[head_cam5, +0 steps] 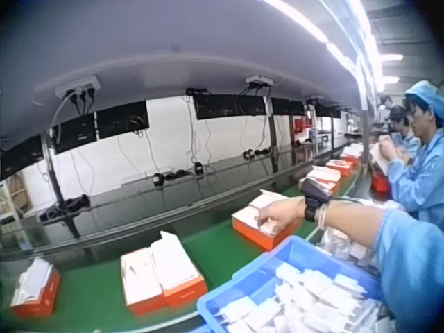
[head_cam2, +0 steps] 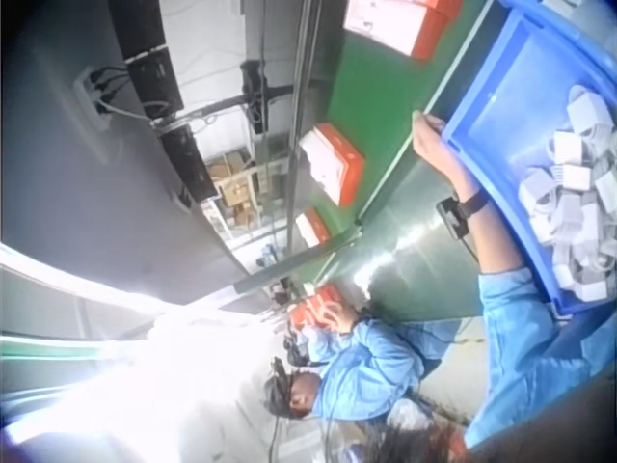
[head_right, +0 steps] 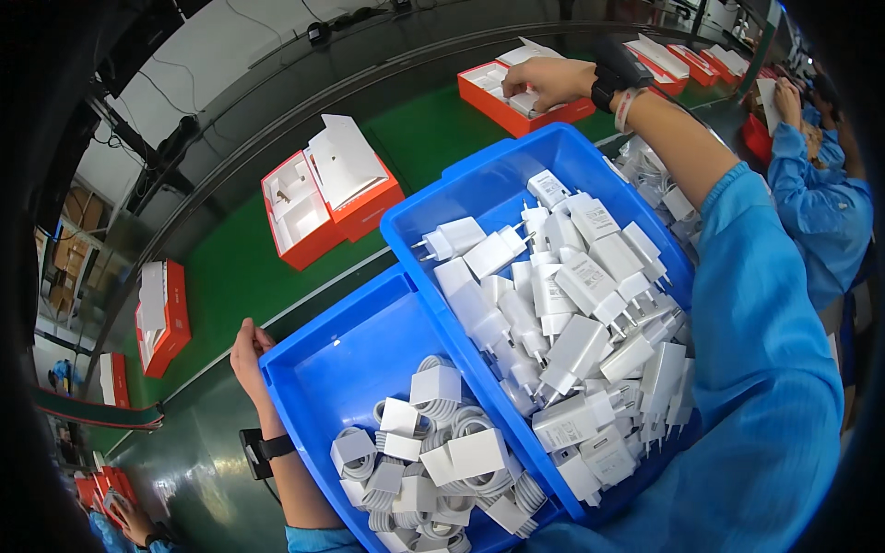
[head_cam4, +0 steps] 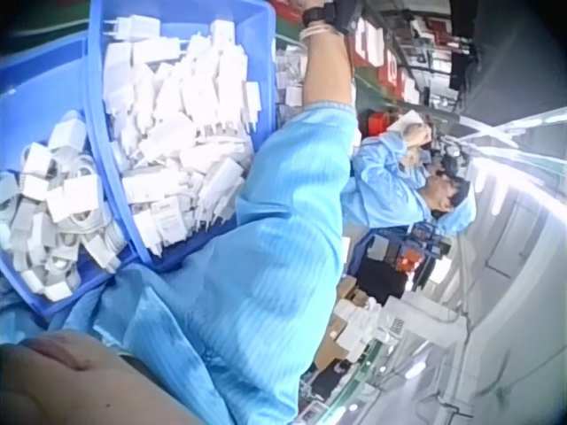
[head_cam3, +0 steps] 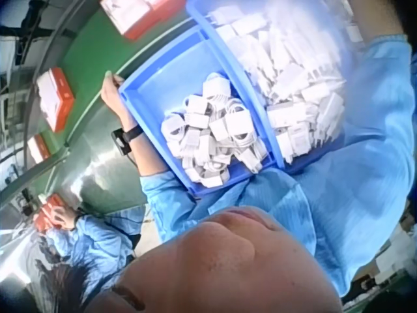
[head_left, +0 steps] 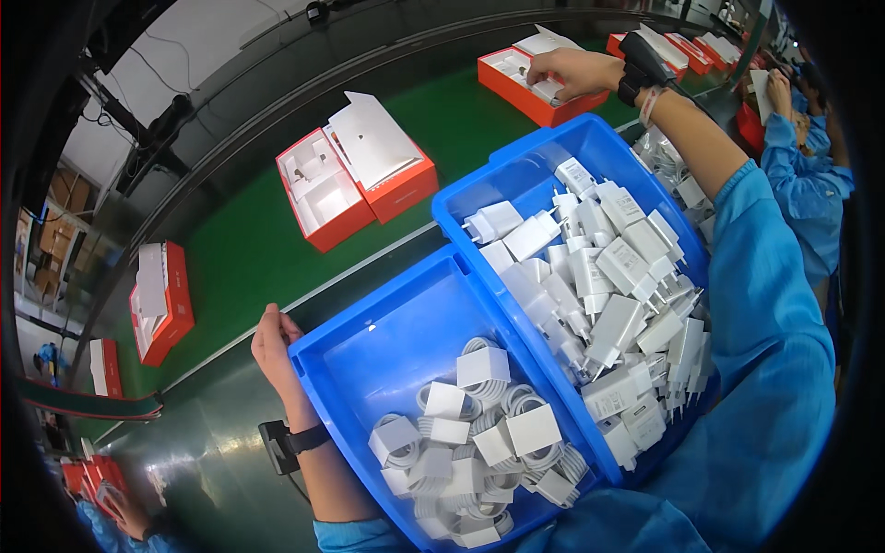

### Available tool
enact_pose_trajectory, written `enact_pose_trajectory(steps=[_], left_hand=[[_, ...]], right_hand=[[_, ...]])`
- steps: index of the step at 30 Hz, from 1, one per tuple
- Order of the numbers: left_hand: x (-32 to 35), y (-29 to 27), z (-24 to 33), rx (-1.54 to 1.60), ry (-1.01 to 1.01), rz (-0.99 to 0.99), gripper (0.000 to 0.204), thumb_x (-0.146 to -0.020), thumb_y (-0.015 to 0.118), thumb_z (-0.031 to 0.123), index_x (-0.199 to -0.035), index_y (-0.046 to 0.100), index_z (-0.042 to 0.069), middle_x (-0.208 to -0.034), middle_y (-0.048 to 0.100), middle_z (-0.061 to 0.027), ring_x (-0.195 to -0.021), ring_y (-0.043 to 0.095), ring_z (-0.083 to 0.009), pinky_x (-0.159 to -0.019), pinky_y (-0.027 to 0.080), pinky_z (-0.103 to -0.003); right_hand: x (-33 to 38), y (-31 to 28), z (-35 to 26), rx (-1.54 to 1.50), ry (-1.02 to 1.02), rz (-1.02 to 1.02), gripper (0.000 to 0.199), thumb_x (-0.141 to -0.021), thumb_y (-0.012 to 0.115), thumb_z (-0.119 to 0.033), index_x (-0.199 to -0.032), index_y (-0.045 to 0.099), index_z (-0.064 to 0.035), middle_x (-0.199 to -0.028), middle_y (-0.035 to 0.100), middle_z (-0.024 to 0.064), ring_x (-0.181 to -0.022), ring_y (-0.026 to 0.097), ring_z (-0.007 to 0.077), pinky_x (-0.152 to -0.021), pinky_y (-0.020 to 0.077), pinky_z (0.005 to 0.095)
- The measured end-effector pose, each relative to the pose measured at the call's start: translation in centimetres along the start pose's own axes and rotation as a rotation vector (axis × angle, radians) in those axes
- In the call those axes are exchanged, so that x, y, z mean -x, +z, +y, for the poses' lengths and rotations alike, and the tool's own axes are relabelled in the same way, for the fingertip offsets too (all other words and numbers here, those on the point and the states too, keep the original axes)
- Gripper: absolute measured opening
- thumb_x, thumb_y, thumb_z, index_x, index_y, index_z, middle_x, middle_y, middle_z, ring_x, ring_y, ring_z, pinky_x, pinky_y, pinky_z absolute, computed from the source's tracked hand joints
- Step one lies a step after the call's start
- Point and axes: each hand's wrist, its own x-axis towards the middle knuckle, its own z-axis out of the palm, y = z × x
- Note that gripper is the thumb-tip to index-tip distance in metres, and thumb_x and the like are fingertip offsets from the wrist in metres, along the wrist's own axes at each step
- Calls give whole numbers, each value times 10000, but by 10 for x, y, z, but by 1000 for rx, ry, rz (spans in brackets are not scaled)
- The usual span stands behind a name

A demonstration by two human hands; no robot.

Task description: The person picks up a power adapter from a blue bin and places it into a red box on a conveyor belt, then picks up a bundled cable from another blue bin and places it into the same box, repeating this process for several boxes.

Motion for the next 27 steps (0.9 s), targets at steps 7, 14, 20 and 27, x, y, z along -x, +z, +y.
enact_pose_trajectory(steps=[7,14,20,27], left_hand=[[1,-3,3,-29,18,-31,401,-979,541,260,-619,499,90,-528,421,37,-458,350,-41,-447,250,-223],[9,-9,8,3,27,-46,408,-983,540,267,-619,495,88,-528,419,37,-458,347,-40,-443,245,-222],[11,-6,5,8,57,-36,412,-983,536,262,-615,488,84,-528,405,39,-460,344,-39,-444,245,-225],[25,-10,20,-7,49,-62,412,-984,530,245,-608,473,85,-535,389,45,-472,333,-39,-458,240,-229]], right_hand=[[10,-6,-2,22,102,-65,432,-654,753,-30,-1069,637,-23,-1000,669,135,-967,635,297,-859,501,386],[12,-3,0,-16,186,-124,356,-685,739,5,-1024,631,-10,-981,678,145,-970,646,311,-862,505,386],[27,-12,-6,141,171,70,281,-740,669,23,-1021,659,6,-970,688,163,-931,659,318,-830,511,383],[108,-72,-164,-351,41,-22,393,-788,565,35,-1164,619,-67,-1044,659,106,-947,646,270,-823,518,356]])
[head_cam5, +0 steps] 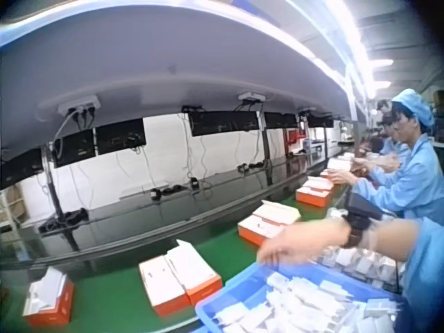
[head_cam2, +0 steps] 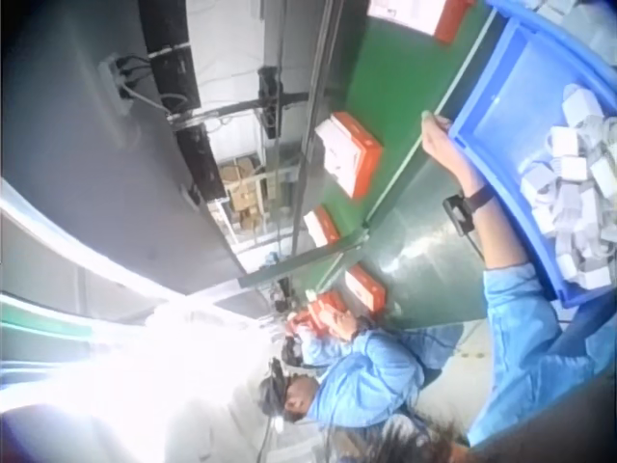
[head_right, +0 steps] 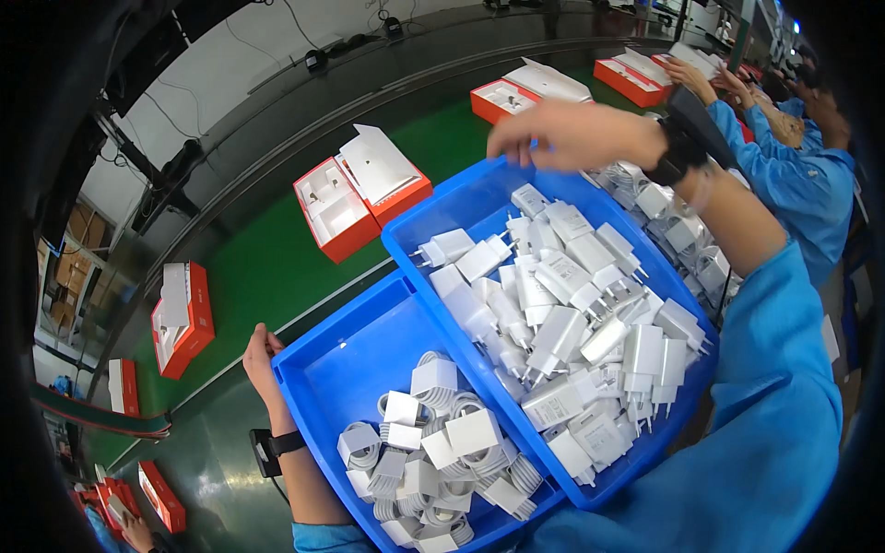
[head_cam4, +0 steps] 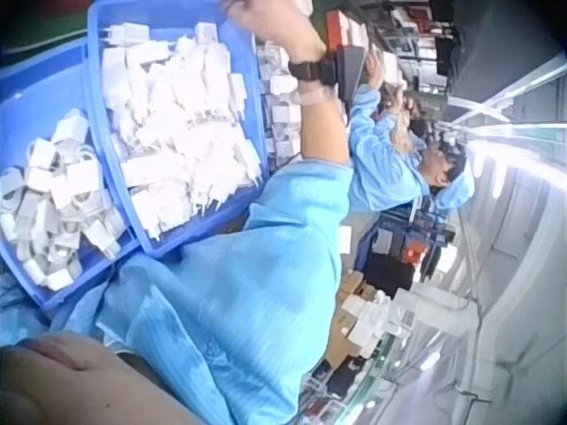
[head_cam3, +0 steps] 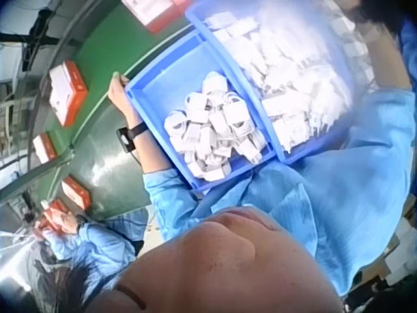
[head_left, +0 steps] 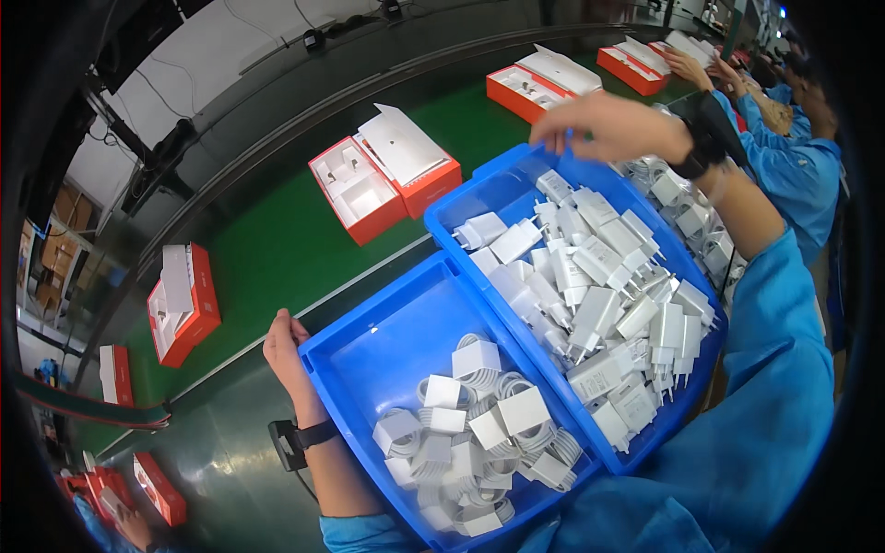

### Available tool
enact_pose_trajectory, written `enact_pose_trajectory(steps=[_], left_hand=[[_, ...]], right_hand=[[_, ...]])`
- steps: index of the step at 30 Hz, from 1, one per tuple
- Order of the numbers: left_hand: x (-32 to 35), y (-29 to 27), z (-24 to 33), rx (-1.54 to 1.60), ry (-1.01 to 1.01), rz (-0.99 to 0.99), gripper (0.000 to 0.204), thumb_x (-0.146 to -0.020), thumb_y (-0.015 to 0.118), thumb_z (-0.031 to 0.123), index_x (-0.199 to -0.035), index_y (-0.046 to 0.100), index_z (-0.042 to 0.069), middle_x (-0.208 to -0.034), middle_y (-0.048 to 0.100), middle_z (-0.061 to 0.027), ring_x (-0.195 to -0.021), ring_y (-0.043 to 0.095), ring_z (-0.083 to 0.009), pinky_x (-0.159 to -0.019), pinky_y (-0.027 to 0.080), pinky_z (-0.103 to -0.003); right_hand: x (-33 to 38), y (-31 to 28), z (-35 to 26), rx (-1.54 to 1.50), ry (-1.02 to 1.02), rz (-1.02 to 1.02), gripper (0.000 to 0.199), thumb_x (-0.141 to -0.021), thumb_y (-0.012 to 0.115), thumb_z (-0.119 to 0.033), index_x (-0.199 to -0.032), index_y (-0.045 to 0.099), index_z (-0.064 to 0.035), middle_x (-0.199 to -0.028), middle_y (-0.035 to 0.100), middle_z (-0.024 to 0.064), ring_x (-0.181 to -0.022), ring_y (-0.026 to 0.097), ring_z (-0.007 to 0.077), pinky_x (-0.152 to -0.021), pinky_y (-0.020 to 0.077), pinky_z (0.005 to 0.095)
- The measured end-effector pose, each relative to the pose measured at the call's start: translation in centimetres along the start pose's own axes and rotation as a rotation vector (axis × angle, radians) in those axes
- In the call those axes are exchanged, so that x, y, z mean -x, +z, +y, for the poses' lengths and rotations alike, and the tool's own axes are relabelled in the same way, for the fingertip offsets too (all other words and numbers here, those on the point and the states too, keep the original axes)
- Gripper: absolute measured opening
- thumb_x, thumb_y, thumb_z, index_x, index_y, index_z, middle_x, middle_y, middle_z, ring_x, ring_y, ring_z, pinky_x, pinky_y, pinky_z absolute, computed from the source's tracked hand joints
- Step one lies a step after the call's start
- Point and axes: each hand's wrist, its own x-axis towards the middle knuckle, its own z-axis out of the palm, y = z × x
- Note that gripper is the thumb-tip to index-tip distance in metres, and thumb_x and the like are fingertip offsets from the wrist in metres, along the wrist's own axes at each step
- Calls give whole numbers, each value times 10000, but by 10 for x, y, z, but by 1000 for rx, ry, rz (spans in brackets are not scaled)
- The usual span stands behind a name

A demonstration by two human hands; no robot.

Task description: The person picks up a power adapter from a blue bin and places it into a red box on a conveyor belt, then picks up a bundled cable from another blue bin and places it into the same box, repeating this process for several boxes.

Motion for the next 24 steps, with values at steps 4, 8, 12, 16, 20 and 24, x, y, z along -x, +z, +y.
enact_pose_trajectory(steps=[4,8,12,16,20,24], left_hand=[[11,-3,3,20,13,15,415,-985,527,244,-605,468,87,-539,371,49,-483,327,-39,-465,236,-229],[16,-5,0,33,27,1,422,-984,526,252,-599,472,86,-547,383,48,-494,331,-40,-474,239,-231],[19,-14,1,-42,40,-4,422,-980,530,259,-600,482,82,-554,399,44,-502,339,-43,-479,248,-237],[19,-22,3,-34,36,-34,418,-976,539,264,-605,494,77,-554,410,39,-508,351,-46,-483,258,-243],[22,-30,7,10,39,-32,423,-980,531,257,-601,491,75,-558,409,40,-514,348,-45,-485,250,-244],[20,-40,12,-7,74,-54,427,-985,524,256,-601,490,72,-561,396,45,-527,338,-42,-494,241,-244]], right_hand=[[31,16,-1,336,-121,-357,454,-749,597,22,-1189,609,-88,-1250,595,94,-1141,587,253,-914,502,365],[54,25,6,397,-220,-336,493,-736,651,-37,-1223,604,-100,-1313,561,87,-1174,551,298,-947,477,387],[59,27,-8,376,-173,-261,437,-721,704,-125,-1148,634,-67,-1160,633,89,-1073,611,294,-890,505,392],[43,13,-37,168,-75,54,392,-752,731,-199,-1097,642,-34,-1022,652,107,-924,662,253,-785,545,358],[-15,5,-76,-37,-192,460,532,-766,753,-233,-1218,595,-2,-910,698,121,-778,679,176,-725,550,300],[-102,10,-111,-174,-55,473,444,-796,735,-207,-1174,593,-22,-823,676,67,-720,658,105,-660,520,247]])
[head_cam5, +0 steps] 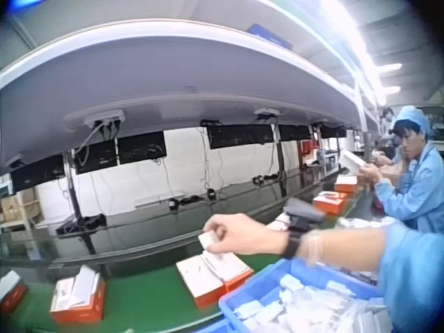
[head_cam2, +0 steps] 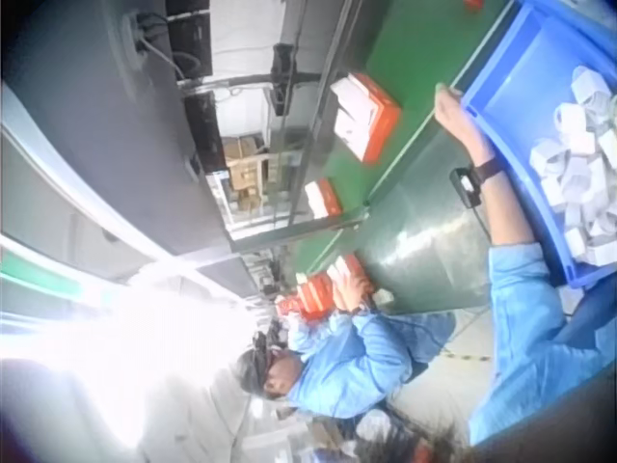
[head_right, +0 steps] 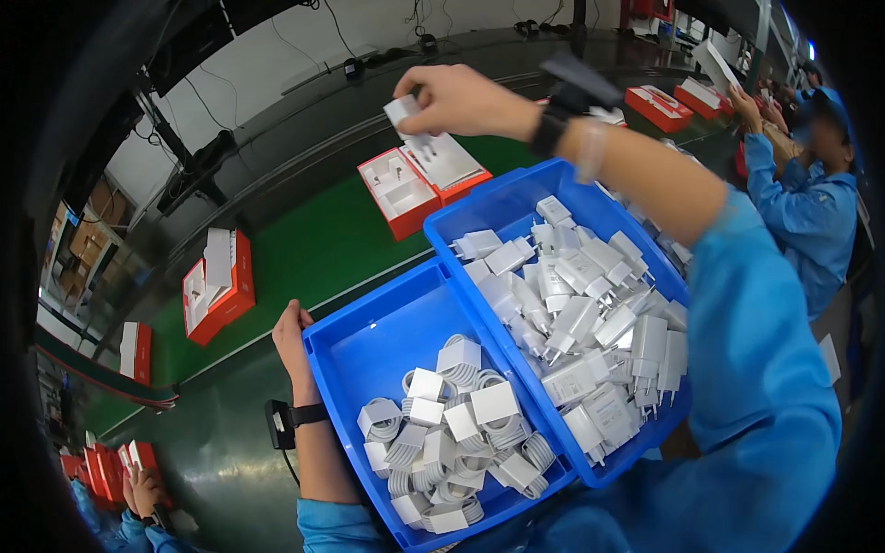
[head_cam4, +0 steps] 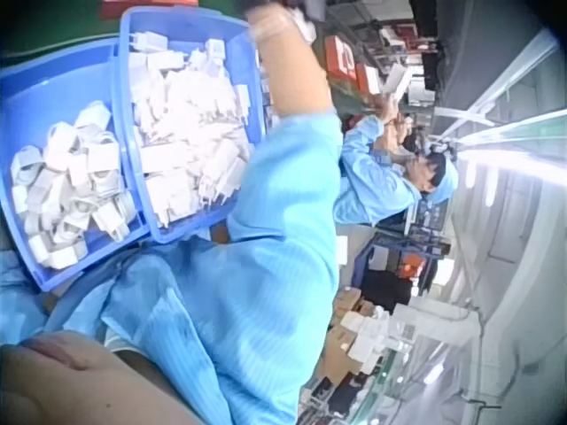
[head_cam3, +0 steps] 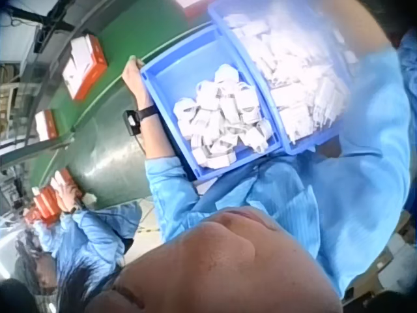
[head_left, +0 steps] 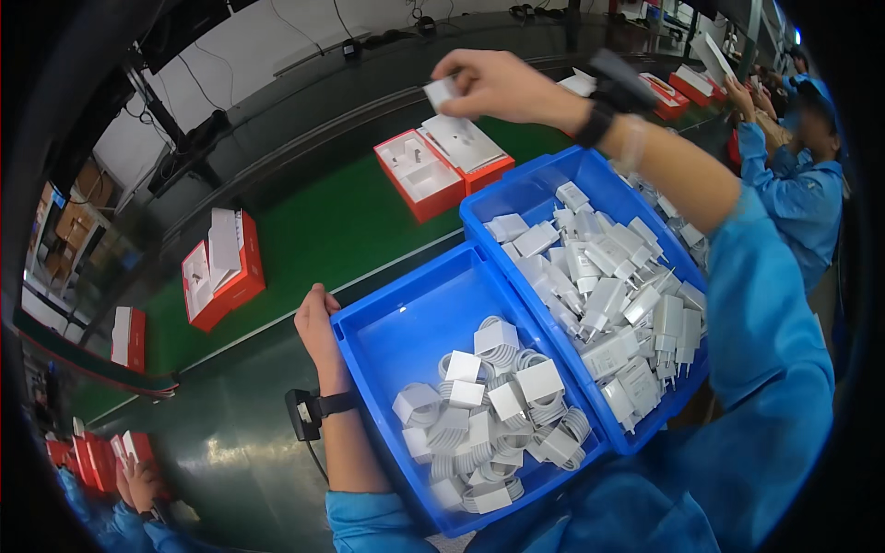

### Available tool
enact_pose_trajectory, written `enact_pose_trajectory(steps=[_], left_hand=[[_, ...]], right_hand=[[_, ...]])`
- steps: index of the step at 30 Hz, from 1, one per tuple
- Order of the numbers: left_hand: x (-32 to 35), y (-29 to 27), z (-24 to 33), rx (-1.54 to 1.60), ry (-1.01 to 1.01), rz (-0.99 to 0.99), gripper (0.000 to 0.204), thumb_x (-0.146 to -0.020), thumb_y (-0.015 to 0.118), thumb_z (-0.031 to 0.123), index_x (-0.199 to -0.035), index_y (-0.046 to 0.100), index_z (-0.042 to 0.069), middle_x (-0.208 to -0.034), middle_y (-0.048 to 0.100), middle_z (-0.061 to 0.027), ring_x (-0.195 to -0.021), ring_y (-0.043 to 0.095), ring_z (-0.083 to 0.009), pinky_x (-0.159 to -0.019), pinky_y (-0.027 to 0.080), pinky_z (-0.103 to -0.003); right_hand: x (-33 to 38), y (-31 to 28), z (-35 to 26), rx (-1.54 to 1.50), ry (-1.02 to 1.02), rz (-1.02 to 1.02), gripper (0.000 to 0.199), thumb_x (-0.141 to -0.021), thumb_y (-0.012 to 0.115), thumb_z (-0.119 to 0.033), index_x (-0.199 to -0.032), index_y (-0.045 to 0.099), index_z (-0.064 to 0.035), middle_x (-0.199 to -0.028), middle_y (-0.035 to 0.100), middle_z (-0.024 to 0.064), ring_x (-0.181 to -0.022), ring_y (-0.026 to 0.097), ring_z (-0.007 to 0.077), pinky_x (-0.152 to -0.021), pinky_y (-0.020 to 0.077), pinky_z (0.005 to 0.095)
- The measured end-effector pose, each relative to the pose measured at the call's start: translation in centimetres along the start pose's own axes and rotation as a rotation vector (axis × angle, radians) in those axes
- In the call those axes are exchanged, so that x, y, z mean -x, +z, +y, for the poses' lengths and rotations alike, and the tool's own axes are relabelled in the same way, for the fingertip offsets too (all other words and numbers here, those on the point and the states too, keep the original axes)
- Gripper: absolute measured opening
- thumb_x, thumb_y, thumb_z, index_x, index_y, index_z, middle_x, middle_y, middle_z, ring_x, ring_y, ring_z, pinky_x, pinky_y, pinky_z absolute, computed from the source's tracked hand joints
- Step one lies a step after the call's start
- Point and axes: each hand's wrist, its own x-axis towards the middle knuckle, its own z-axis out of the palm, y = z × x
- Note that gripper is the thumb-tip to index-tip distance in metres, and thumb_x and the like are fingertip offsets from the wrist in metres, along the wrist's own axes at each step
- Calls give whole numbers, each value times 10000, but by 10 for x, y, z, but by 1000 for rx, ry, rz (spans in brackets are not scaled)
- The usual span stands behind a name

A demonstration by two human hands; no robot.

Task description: The person picks up a power adapter from a blue bin and places it into a red box on a conveyor belt, then picks up a bundled cable from another blue bin and places it into the same box, repeating this process for several boxes.

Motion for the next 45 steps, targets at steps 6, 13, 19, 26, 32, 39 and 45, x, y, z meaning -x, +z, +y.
enact_pose_trajectory(steps=[6,13,19,26,32,39,45], left_hand=[[-2,-22,-5,-84,-7,37,429,-971,529,274,-599,505,63,-571,433,43,-544,375,-49,-509,276,-248],[-16,-30,-3,17,-14,2,403,-966,536,230,-605,505,54,-558,419,33,-526,365,-51,-501,272,-246],[-19,-28,-5,11,-37,-9,415,-980,514,253,-619,504,50,-553,408,48,-516,346,-42,-491,255,-243],[-21,-21,-9,38,-41,4,412,-979,522,249,-616,503,56,-551,409,49,-511,345,-37,-482,250,-239],[-21,-17,-7,16,-42,-2,417,-980,525,253,-614,500,56,-548,407,50,-509,344,-36,-481,248,-239],[-7,-28,-4,10,-64,11,419,-979,528,256,-612,492,57,-553,406,45,-521,347,-44,-492,253,-242],[-19,-9,-20,-54,59,-43,435,-978,520,282,-613,491,47,-565,405,37,-550,361,-64,-518,273,-255]], right_hand=[[-57,117,35,131,25,117,483,-747,751,-314,-1072,643,27,-966,685,245,-951,656,391,-896,502,411],[-76,135,51,122,225,141,517,-778,751,-298,-1152,617,33,-1001,689,247,-954,678,348,-898,513,399],[-85,145,68,226,203,84,535,-775,773,-318,-1156,622,26,-1054,671,258,-991,660,376,-919,496,401],[-86,138,82,189,272,26,486,-779,764,-267,-1137,629,33,-1039,675,252,-980,665,366,-907,501,409],[-87,147,123,547,72,32,418,-755,769,-231,-1065,660,26,-954,689,225,-943,661,363,-885,523,409],[-81,157,118,575,138,-184,331,-770,712,-193,-1018,678,22,-1004,678,234,-988,644,383,-904,522,428],[-65,113,119,633,-7,-47,271,-797,613,-151,-1039,711,-77,-970,701,198,-924,684,361,-825,554,432]])
